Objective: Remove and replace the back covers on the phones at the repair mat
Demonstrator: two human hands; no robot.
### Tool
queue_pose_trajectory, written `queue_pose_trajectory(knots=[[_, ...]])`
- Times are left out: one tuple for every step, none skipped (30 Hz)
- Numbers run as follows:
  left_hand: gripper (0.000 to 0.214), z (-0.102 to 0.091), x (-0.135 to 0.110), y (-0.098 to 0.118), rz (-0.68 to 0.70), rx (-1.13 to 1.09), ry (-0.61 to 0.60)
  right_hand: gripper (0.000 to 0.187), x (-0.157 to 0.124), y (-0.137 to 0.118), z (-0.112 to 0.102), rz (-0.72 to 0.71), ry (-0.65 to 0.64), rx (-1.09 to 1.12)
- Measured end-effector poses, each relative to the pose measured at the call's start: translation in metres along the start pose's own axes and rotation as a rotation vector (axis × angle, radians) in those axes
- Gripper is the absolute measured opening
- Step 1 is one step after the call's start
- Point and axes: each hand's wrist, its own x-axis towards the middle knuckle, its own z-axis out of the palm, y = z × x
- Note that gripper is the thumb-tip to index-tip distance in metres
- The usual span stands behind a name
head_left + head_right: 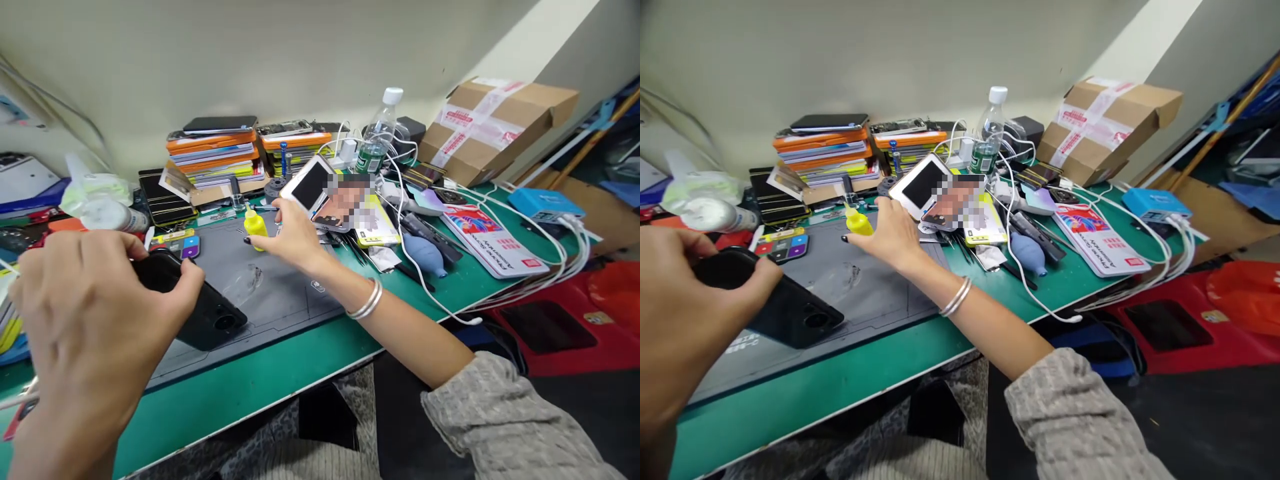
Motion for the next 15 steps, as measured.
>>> queue_pose_trajectory(knots=[[0.041,-0.002,0.004,0.003,-0.019,0.092,-0.006,0.049,0.006,0.0,0.009,0.008,-0.028,-0.029],[0.041,-0.003,0.008,0.004,-0.033,0.18,-0.022,0.042,0.011,-0.001,0.016,0.013,-0.046,-0.043],[0.042,-0.003,0.013,0.005,-0.041,0.242,-0.048,0.034,0.013,-0.001,0.021,0.018,-0.049,-0.047],[0.042,-0.002,0.018,0.005,-0.042,0.264,-0.076,0.028,0.014,-0.001,0.022,0.018,-0.037,-0.034],[0.041,0.0,0.024,0.003,-0.043,0.26,-0.102,0.024,0.012,-0.001,0.02,0.007,-0.023,-0.002],[0.04,0.004,0.03,0.001,-0.045,0.235,-0.136,0.024,0.008,-0.001,0.015,-0.014,-0.019,0.034],[0.038,0.008,0.035,-0.002,-0.049,0.193,-0.178,0.026,0.002,-0.001,0.006,-0.048,-0.029,0.08],[0.036,0.013,0.041,-0.005,-0.051,0.142,-0.23,0.028,-0.006,-0.002,-0.004,-0.09,-0.055,0.13],[0.034,0.019,0.046,-0.008,-0.057,0.092,-0.279,0.027,-0.015,-0.002,-0.015,-0.137,-0.095,0.128],[0.033,0.024,0.05,-0.01,-0.06,0.049,-0.318,0.026,-0.024,-0.003,-0.026,-0.19,-0.145,0.092],[0.033,0.031,0.054,-0.011,-0.062,0.014,-0.351,0.024,-0.034,-0.004,-0.036,-0.241,-0.187,0.038],[0.033,0.037,0.058,-0.013,-0.067,-0.015,-0.374,0.025,-0.043,-0.005,-0.044,-0.279,-0.243,-0.015],[0.033,0.044,0.061,-0.013,-0.066,-0.041,-0.398,0.026,-0.051,-0.006,-0.05,-0.313,-0.284,-0.072],[0.034,0.05,0.063,-0.014,-0.065,-0.067,-0.423,0.026,-0.057,-0.007,-0.053,-0.339,-0.32,-0.135],[0.035,0.055,0.064,-0.014,-0.062,-0.092,-0.449,0.025,-0.062,-0.007,-0.055,-0.356,-0.356,-0.198]])
